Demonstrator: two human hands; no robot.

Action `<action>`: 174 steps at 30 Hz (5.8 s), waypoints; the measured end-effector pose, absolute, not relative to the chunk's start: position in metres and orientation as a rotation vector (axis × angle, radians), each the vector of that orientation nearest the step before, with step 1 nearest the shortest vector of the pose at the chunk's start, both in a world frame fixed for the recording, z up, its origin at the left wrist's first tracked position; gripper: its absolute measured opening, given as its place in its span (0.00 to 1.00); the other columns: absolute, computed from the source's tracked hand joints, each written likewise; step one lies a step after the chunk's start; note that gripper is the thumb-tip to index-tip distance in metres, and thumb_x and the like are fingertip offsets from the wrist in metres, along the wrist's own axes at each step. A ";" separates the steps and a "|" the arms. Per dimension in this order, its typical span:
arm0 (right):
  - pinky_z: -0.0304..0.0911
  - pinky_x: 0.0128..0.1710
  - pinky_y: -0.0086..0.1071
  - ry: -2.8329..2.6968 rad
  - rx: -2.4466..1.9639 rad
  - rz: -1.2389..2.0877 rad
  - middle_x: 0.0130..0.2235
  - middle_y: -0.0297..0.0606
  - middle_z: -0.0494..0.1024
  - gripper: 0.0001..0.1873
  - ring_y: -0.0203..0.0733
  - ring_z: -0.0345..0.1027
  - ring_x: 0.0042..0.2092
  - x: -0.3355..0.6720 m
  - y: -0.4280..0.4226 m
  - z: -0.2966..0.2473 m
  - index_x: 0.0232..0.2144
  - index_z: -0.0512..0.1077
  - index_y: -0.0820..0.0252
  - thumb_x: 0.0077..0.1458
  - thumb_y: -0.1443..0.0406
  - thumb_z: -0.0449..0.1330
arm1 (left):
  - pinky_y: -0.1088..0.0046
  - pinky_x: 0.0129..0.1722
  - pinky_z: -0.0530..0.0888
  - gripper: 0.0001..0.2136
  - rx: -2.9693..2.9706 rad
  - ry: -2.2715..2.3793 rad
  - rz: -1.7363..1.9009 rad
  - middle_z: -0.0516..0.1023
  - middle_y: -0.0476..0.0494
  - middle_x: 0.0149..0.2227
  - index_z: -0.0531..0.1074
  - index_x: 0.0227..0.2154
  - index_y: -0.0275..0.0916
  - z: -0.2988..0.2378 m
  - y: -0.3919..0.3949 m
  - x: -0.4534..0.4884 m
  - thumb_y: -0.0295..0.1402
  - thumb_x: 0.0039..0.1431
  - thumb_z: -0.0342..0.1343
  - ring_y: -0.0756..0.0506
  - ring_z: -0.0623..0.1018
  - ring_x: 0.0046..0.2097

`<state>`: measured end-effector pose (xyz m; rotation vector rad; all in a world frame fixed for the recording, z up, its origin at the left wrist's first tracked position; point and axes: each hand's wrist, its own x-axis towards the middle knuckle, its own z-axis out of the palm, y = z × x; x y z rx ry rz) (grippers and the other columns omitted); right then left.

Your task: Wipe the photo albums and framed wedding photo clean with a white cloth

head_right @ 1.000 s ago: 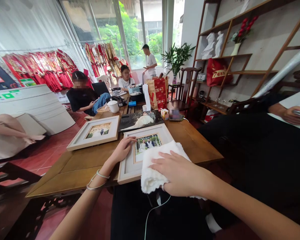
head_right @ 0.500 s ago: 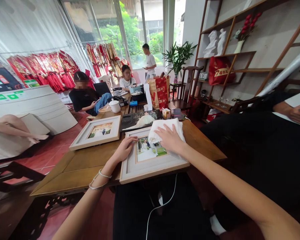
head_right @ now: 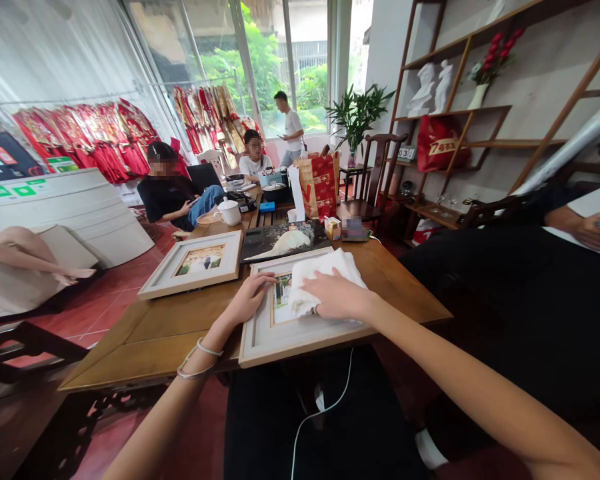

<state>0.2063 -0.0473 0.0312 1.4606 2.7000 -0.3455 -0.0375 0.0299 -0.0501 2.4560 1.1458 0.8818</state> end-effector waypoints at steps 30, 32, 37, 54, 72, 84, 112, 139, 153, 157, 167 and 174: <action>0.37 0.62 0.56 2.804 1.729 -0.069 0.65 0.38 0.53 0.38 0.51 0.37 0.67 0.206 0.018 0.000 0.61 0.57 0.56 0.46 0.77 0.49 | 0.57 0.56 0.64 0.14 2.452 1.142 0.875 0.73 0.39 0.51 0.73 0.40 0.38 -0.046 0.028 -0.037 0.22 0.58 0.44 0.42 0.71 0.54; 0.36 0.61 0.59 2.785 1.727 -0.089 0.66 0.39 0.53 0.38 0.53 0.36 0.67 0.204 0.021 0.001 0.61 0.57 0.57 0.46 0.77 0.50 | 0.57 0.56 0.64 0.14 2.453 1.140 0.877 0.74 0.39 0.50 0.73 0.40 0.38 -0.046 0.028 -0.037 0.22 0.58 0.44 0.42 0.71 0.54; 0.39 0.61 0.59 2.829 1.499 -0.299 0.65 0.41 0.54 0.39 0.55 0.39 0.66 0.199 0.003 0.013 0.61 0.58 0.58 0.44 0.77 0.49 | 0.57 0.56 0.65 0.14 2.457 1.138 0.882 0.74 0.40 0.50 0.73 0.40 0.39 -0.048 0.029 -0.037 0.22 0.57 0.44 0.42 0.71 0.54; 0.64 0.42 0.33 2.785 1.187 -0.647 0.42 0.38 0.79 0.23 0.45 0.73 0.43 0.210 -0.080 0.064 0.43 0.74 0.56 0.47 0.76 0.51 | 0.57 0.56 0.65 0.15 2.459 1.139 0.880 0.74 0.40 0.50 0.73 0.40 0.39 -0.046 0.028 -0.036 0.21 0.57 0.44 0.42 0.71 0.54; 0.44 0.62 0.51 2.717 1.733 -0.003 0.64 0.37 0.57 0.35 0.51 0.45 0.65 0.225 0.005 0.012 0.58 0.62 0.58 0.47 0.78 0.49 | 0.57 0.56 0.65 0.14 2.443 1.151 0.874 0.74 0.40 0.51 0.73 0.40 0.39 -0.047 0.029 -0.036 0.23 0.58 0.44 0.41 0.71 0.55; 0.61 0.46 0.43 2.595 1.655 0.087 0.49 0.50 0.75 0.29 0.56 0.69 0.50 0.216 -0.036 0.029 0.53 0.68 0.62 0.47 0.74 0.51 | 0.57 0.56 0.64 0.14 2.446 1.154 0.856 0.73 0.40 0.51 0.73 0.40 0.39 -0.047 0.029 -0.037 0.22 0.58 0.44 0.41 0.70 0.55; 0.53 0.57 0.40 2.959 1.882 -0.145 0.57 0.52 0.67 0.27 0.51 0.57 0.59 0.222 0.018 0.002 0.53 0.66 0.71 0.47 0.75 0.49 | 0.57 0.56 0.64 0.14 2.465 1.139 0.858 0.73 0.39 0.51 0.73 0.40 0.38 -0.048 0.029 -0.037 0.21 0.58 0.44 0.42 0.70 0.55; 0.49 0.60 0.44 2.910 1.423 -0.393 0.60 0.47 0.65 0.35 0.49 0.55 0.61 0.214 -0.025 0.021 0.58 0.62 0.65 0.45 0.76 0.50 | 0.57 0.56 0.64 0.14 2.464 1.137 0.865 0.73 0.41 0.51 0.73 0.40 0.40 -0.048 0.031 -0.037 0.23 0.58 0.44 0.42 0.70 0.54; 0.50 0.58 0.50 2.868 1.421 -0.364 0.60 0.52 0.63 0.36 0.56 0.49 0.64 0.186 -0.006 0.018 0.60 0.58 0.68 0.45 0.76 0.49 | 0.56 0.56 0.64 0.13 2.465 1.129 0.861 0.73 0.39 0.51 0.73 0.37 0.38 -0.048 0.031 -0.037 0.21 0.56 0.45 0.41 0.71 0.54; 0.63 0.44 0.41 2.812 1.211 -0.489 0.46 0.52 0.76 0.26 0.53 0.70 0.47 0.179 -0.042 0.044 0.50 0.69 0.67 0.47 0.75 0.50 | 0.57 0.56 0.65 0.13 2.457 1.128 0.881 0.74 0.39 0.51 0.73 0.35 0.39 -0.047 0.030 -0.037 0.21 0.56 0.45 0.42 0.71 0.54; 0.63 0.33 0.35 2.730 1.227 -0.456 0.39 0.47 0.77 0.23 0.50 0.73 0.39 0.183 -0.099 0.064 0.46 0.71 0.61 0.47 0.73 0.50 | 0.57 0.56 0.65 0.15 2.453 1.122 0.903 0.74 0.40 0.51 0.73 0.39 0.40 -0.048 0.029 -0.037 0.21 0.56 0.44 0.42 0.71 0.54; 0.60 0.51 0.46 2.759 1.418 -0.398 0.52 0.52 0.72 0.30 0.55 0.63 0.56 0.182 -0.072 0.033 0.53 0.66 0.63 0.47 0.77 0.49 | 0.57 0.56 0.65 0.15 2.449 1.137 0.893 0.74 0.40 0.51 0.73 0.39 0.39 -0.047 0.028 -0.038 0.22 0.57 0.44 0.42 0.71 0.54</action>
